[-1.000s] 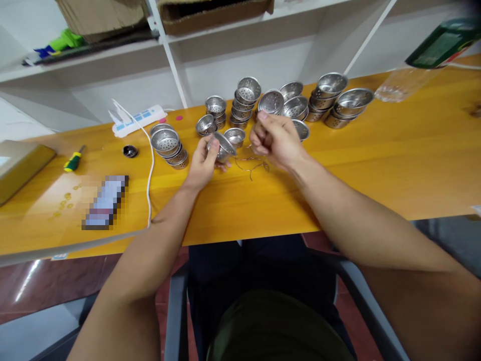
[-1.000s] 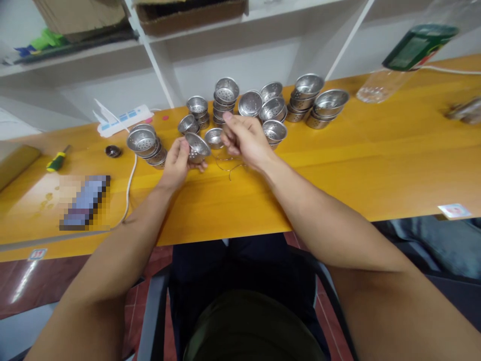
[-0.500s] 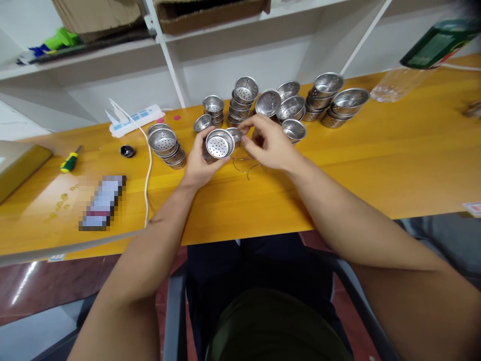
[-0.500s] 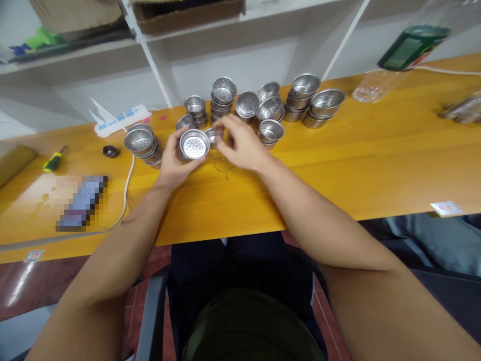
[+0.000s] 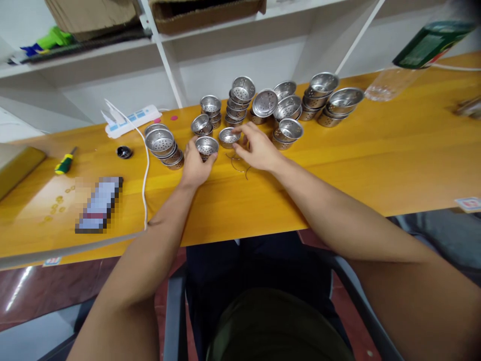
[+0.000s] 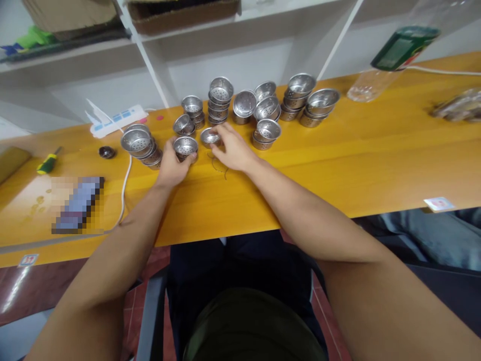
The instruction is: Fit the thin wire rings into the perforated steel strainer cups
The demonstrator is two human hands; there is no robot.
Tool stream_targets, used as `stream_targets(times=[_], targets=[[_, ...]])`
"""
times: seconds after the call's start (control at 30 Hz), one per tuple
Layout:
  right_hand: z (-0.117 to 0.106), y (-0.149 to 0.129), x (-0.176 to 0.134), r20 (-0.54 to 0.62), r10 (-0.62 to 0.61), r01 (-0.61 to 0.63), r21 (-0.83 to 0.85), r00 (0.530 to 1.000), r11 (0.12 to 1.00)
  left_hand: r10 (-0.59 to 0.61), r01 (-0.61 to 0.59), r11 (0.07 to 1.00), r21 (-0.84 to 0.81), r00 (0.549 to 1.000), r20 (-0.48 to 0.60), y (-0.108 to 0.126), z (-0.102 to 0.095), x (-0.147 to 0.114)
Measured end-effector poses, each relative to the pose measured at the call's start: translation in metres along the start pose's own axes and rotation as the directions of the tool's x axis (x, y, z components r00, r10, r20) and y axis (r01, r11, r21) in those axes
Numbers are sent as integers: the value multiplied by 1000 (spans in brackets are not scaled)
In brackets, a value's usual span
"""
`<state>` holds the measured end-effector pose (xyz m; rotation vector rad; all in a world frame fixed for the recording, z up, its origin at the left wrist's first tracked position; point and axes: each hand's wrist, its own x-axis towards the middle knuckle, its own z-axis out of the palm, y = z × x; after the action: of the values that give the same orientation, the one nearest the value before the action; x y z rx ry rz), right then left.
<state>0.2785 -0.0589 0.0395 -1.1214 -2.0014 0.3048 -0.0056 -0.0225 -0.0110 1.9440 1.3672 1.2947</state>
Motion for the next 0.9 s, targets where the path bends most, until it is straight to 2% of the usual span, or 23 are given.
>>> stream_targets(times=[0.13,0.2,0.3,0.4,0.47,0.57,0.63,0.7,0.77,0.9], targets=[[6,11,4,87,78,-66,-131,993,989,40,-41,999,8,998,39,2,-4,0],[3,14,6,143,111,-84,-178,983,980,102,-102,995,8,994,42,9,-6,-1],[-8,8,8,117,94,-75,-154,989,985,231,-230,973,-15,972,33,23,-10,-1],[-18,-12,5,28,27,-26,-27,999,999,323,-322,946,-37,946,25,36,-13,0],[-18,-28,0,9,-1,0,162,1000,987,372,-369,928,-53,927,54,40,-16,-1],[-13,-46,-6,65,-51,8,531,997,847,430,-423,903,-82,893,130,41,-18,-3],[-13,-50,-7,128,-112,-3,673,985,740,454,-442,891,-105,876,166,40,-19,-5],[-18,-48,-6,179,-163,-12,709,970,705,456,-437,889,-137,871,183,42,-20,-8],[-26,-43,-4,200,-198,3,698,960,716,436,-405,896,-181,879,194,44,-20,-12],[-37,-40,1,119,-252,118,645,960,755,397,-339,905,-255,890,225,48,-19,-18]])
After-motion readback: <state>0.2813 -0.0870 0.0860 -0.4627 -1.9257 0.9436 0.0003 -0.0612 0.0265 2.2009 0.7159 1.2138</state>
